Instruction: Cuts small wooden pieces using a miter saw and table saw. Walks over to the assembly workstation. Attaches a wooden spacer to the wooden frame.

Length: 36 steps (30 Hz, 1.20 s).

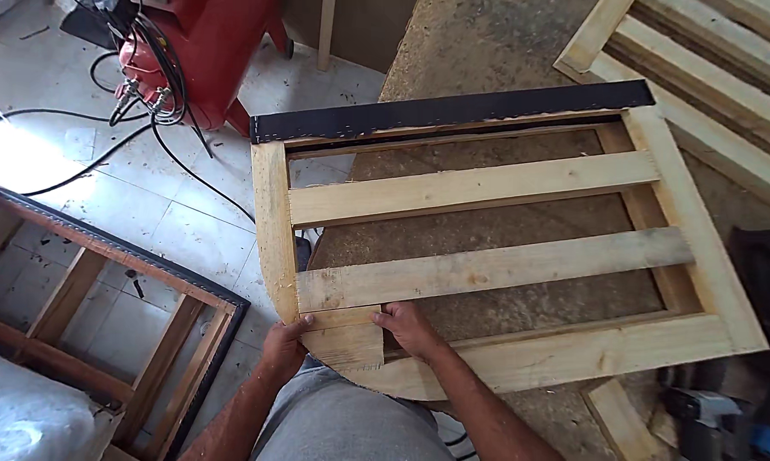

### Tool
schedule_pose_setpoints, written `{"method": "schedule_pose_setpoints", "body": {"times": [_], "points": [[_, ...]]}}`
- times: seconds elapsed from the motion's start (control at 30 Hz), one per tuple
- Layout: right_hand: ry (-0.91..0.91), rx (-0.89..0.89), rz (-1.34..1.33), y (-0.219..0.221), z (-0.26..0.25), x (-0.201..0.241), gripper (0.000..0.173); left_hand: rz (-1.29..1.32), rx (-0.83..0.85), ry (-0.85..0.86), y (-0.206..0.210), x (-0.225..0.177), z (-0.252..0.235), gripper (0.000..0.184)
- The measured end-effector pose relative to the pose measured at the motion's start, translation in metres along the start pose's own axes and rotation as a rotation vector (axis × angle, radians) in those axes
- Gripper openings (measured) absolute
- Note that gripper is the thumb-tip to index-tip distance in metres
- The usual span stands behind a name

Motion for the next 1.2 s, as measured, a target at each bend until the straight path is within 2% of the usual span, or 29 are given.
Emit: {"method": "schedule_pose_setpoints", "body": {"times": [0.17,0.37,0.57,0.7,0.8,0.87,0.93,0.97,1.03,1.1,1.13,1.2], "points": [[-0.012,-0.003,0.008,0.000,0.002,0.003,0.025,-0.005,-0.001,0.082,0.000,0.000,0.000,0.028],[-0.011,-0.039,-0.229,0.000,0.008,-0.008,0.025,-0.035,-0.020,0.122,0.002,0.002,0.000,0.028],[-0.020,-0.082,-0.295,0.001,0.010,-0.009,0.027,-0.035,-0.030,0.124,0.003,0.002,0.001,0.028],[-0.085,-0.116,-0.147,-0.003,0.010,-0.006,0.023,-0.045,0.028,0.061,0.002,0.000,0.002,0.030],[-0.115,-0.220,0.009,-0.018,0.019,0.004,0.024,-0.204,0.013,0.000,-0.006,-0.008,0.009,0.037],[-0.144,-0.285,0.107,-0.029,0.037,0.021,0.024,-0.539,-0.127,0.118,-0.018,-0.025,0.027,0.039],[-0.232,-0.363,0.201,-0.036,0.070,0.048,0.019,-0.922,-0.199,0.400,-0.021,-0.050,0.063,0.049],[-0.312,-0.403,0.257,-0.036,0.090,0.066,0.018,-1.045,-0.183,0.563,-0.014,-0.060,0.085,0.058],[-0.500,-0.476,0.345,-0.023,0.131,0.103,0.016,-1.156,-0.027,0.773,0.012,-0.065,0.122,0.069],[-0.549,-0.429,0.423,0.003,0.144,0.125,0.019,-1.186,0.147,0.798,0.044,-0.051,0.130,0.079],[-0.499,-0.372,0.461,0.018,0.134,0.122,0.019,-1.166,0.182,0.744,0.055,-0.042,0.122,0.083],[-0.341,-0.204,0.482,0.038,0.097,0.100,0.022,-1.060,0.170,0.619,0.066,-0.028,0.097,0.074]]}}
Point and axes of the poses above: each hand's wrist, its own z-axis away from the middle knuckle, its own y-axis out of the palm, x = y × z, the point moved 7 cm from there along -z, towards the middle knuckle, and after that the axes turned 8 degrees about -x, right-handed, at the moved point
